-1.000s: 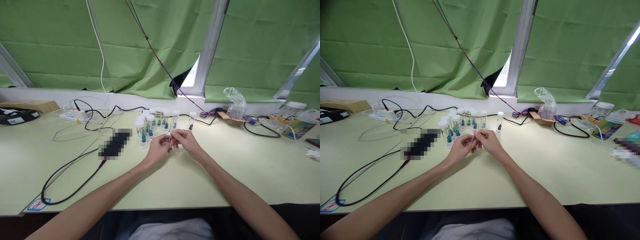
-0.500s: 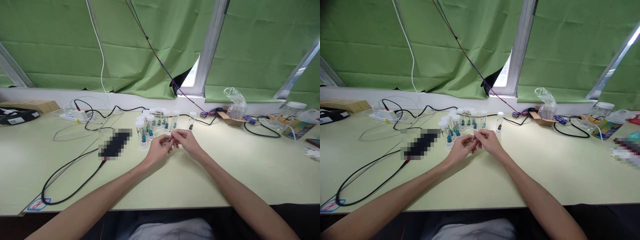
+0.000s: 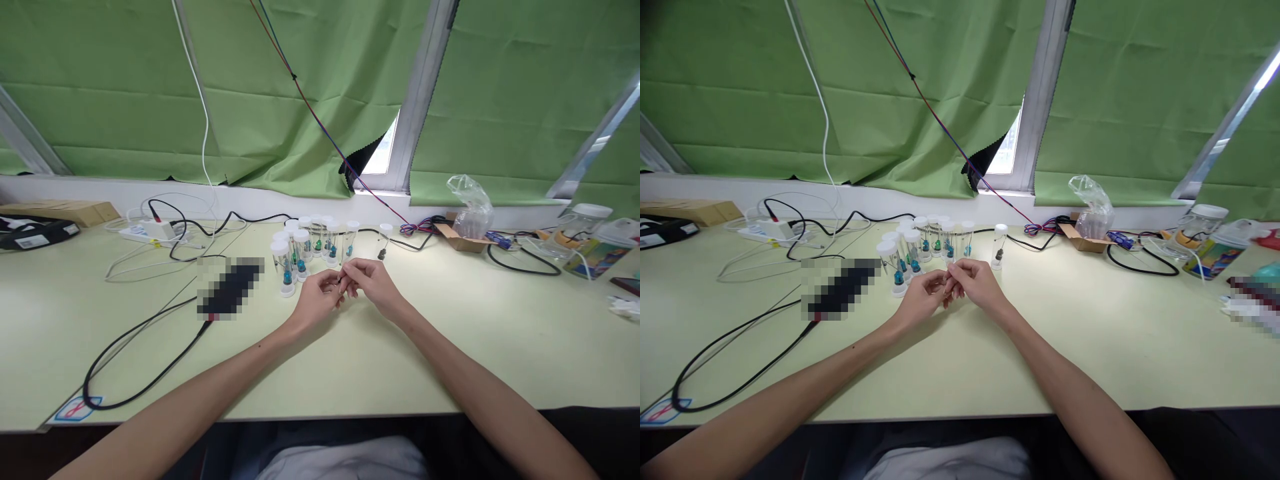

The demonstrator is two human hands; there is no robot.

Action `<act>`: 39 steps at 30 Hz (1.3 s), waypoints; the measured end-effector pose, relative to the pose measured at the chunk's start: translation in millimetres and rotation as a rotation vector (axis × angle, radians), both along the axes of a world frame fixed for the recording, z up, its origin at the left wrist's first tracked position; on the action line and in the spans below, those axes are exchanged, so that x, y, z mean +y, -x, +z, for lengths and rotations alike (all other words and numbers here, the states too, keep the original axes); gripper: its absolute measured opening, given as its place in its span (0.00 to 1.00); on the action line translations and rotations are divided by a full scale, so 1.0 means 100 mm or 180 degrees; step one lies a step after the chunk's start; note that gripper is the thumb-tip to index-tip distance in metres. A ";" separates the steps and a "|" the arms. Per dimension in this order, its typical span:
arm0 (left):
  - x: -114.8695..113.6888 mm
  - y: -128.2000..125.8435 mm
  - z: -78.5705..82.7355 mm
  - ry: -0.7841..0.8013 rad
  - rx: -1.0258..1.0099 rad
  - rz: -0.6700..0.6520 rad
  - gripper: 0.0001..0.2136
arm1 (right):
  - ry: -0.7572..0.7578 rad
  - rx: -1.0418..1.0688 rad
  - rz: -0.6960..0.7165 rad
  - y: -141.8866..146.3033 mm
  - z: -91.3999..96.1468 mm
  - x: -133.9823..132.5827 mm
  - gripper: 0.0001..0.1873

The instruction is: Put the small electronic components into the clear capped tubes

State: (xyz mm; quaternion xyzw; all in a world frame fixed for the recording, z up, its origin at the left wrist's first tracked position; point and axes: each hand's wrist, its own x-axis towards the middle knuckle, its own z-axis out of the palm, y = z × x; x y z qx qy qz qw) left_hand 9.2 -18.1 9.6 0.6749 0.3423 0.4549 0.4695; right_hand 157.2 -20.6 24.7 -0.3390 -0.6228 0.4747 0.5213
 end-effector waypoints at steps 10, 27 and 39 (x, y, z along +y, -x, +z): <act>0.01 0.01 -0.02 -0.0120 0.0118 0.0000 0.07 | 0.0033 -0.0037 -0.0021 0.00 0.01 -0.01 0.19; -0.02 -0.02 0.00 0.0075 -0.0062 0.0093 0.13 | -0.0241 0.0043 -0.0212 0.00 -0.02 0.02 0.18; 0.13 0.03 -0.05 0.0478 -0.0447 0.0546 0.16 | -0.0593 -0.0275 -0.0834 -0.03 -0.02 0.01 0.19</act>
